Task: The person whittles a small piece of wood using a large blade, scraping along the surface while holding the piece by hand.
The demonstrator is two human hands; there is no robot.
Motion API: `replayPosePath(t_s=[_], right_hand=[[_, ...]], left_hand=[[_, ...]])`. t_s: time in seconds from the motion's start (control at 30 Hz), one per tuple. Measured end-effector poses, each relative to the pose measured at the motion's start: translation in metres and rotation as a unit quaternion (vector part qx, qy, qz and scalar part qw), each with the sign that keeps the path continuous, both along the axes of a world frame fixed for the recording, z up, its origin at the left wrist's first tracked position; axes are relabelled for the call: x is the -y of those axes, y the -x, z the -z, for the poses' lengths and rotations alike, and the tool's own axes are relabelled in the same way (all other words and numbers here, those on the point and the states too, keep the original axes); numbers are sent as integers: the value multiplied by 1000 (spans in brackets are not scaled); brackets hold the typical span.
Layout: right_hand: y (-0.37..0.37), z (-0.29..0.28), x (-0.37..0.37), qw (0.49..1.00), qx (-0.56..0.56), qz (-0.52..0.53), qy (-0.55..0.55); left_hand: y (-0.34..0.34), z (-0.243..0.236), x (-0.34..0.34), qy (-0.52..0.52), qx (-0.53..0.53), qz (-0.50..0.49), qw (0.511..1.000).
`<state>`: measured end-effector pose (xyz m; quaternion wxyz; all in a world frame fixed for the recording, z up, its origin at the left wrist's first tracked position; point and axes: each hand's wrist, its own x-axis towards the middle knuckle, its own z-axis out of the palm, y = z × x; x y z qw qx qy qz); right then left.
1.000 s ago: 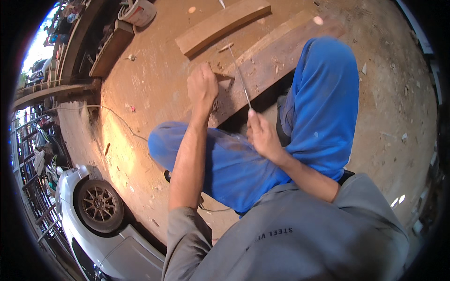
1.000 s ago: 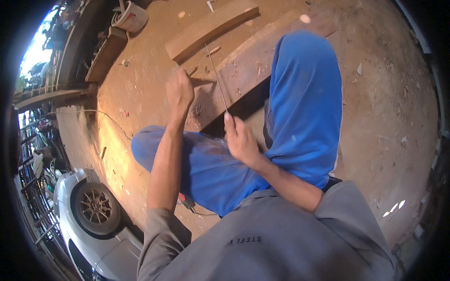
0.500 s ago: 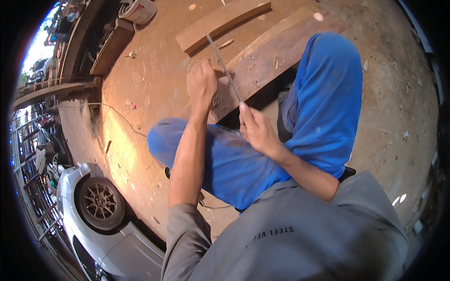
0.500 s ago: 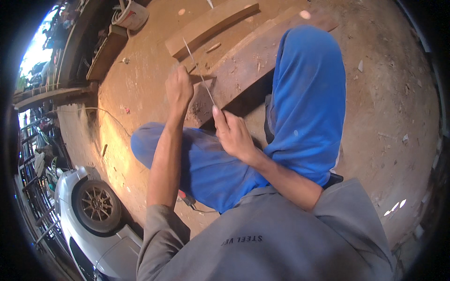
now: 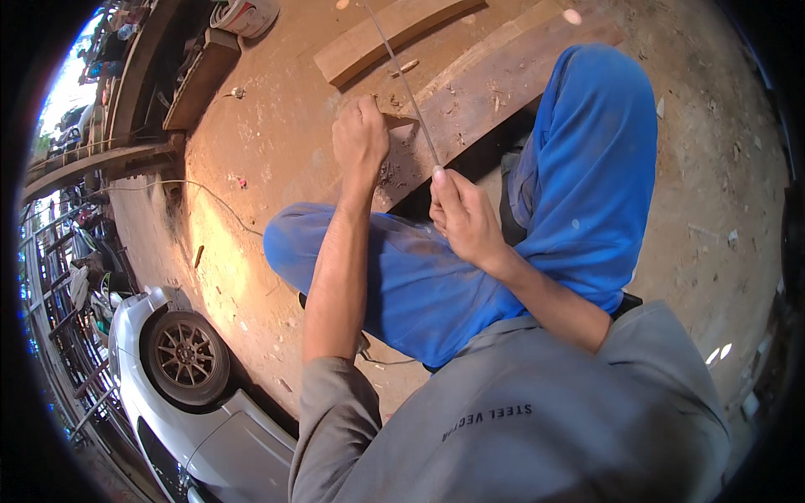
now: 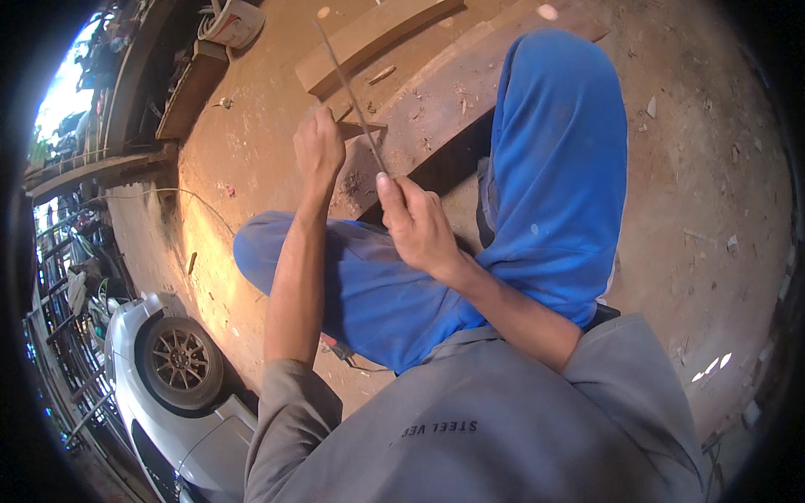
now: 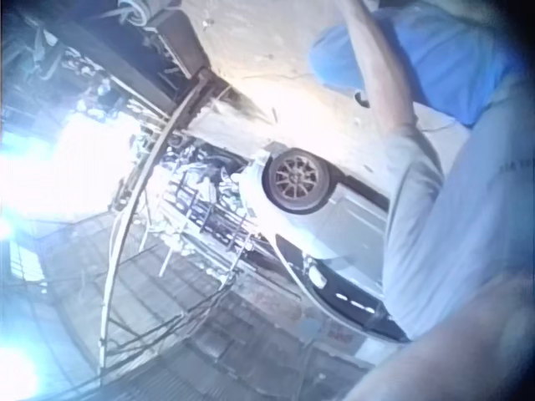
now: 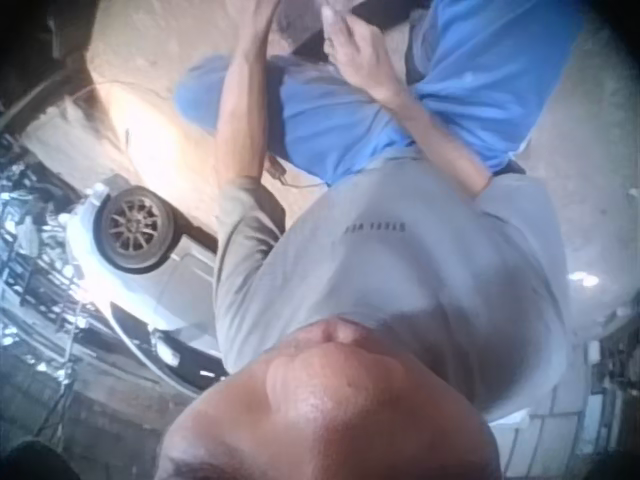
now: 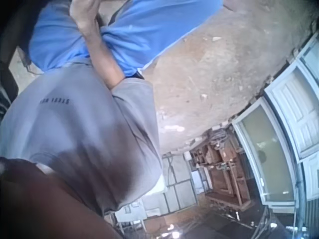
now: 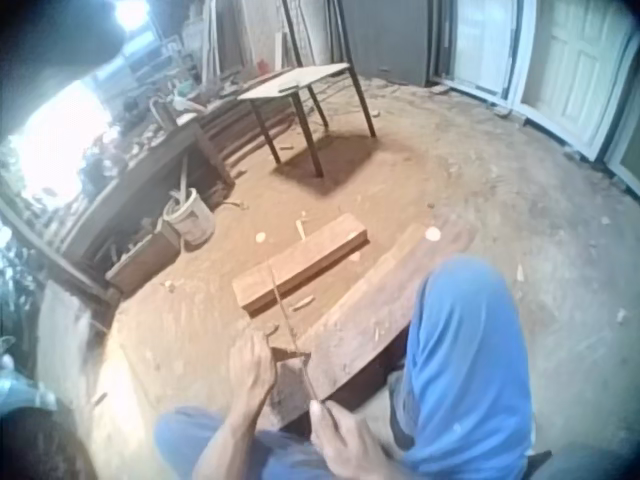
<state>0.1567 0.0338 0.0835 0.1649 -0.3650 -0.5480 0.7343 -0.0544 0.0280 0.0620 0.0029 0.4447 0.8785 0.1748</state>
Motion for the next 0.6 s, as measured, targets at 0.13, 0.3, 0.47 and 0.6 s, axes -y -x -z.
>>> replayPosePath(t_s=[0.13, 0.3, 0.47, 0.6], right_hand=[[-3, 29, 9, 990, -17, 32, -138], [2, 22, 9, 995, 3, 16, -96], [-5, 25, 6, 981, 1, 41, -190], [-2, 14, 7, 998, -13, 4, -63]], left_hand=[[-5, -3, -7, -15, 56, -26, 998], [4, 13, 0, -5, -52, 16, 998], [-6, 5, -5, 23, -31, 1, 999], [6, 11, 2, -13, -17, -1, 1000]])
